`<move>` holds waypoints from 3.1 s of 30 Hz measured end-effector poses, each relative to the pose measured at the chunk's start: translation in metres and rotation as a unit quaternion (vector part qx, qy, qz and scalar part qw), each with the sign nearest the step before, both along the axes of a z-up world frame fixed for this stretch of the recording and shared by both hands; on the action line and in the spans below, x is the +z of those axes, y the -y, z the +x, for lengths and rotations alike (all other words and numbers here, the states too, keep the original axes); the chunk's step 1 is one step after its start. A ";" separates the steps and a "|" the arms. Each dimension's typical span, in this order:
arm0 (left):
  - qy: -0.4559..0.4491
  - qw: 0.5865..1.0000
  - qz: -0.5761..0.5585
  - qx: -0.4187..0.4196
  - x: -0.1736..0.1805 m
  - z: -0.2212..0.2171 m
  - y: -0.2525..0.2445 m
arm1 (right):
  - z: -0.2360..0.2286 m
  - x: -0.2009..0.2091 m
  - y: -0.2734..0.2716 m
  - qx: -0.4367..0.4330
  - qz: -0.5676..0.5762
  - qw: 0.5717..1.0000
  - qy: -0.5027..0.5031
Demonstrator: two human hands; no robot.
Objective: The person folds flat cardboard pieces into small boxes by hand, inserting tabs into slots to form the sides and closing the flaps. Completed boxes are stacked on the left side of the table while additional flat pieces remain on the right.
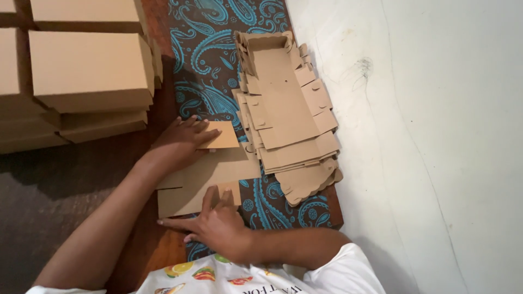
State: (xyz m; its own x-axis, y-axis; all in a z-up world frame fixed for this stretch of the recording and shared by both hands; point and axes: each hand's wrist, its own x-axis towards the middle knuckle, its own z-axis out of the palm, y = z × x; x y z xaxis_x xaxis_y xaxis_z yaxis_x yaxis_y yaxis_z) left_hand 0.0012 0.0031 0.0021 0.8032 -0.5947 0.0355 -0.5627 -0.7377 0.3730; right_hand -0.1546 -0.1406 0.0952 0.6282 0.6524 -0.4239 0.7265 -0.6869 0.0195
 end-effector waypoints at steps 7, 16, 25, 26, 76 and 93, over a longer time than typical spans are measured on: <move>-0.014 1.000 0.009 0.007 0.005 -0.001 0.002 | -0.006 -0.018 0.012 -0.022 0.040 0.999 -0.018; 0.026 1.000 0.012 -0.004 -0.005 0.002 0.000 | -0.004 0.003 0.031 0.031 0.084 0.995 0.051; 0.003 1.000 -0.018 -0.002 0.003 -0.002 0.000 | -0.001 -0.024 0.045 -0.030 0.227 0.957 0.180; 0.016 1.000 -0.025 -0.005 0.001 -0.002 0.000 | 0.003 -0.023 0.047 0.003 0.230 0.951 0.208; -0.026 0.864 -0.367 0.343 0.028 -0.123 -0.029 | 0.002 -0.034 0.060 -0.140 0.427 0.882 0.144; -0.069 0.965 -0.254 0.010 0.011 -0.130 -0.024 | 0.020 -0.020 0.071 -0.043 0.500 0.860 0.099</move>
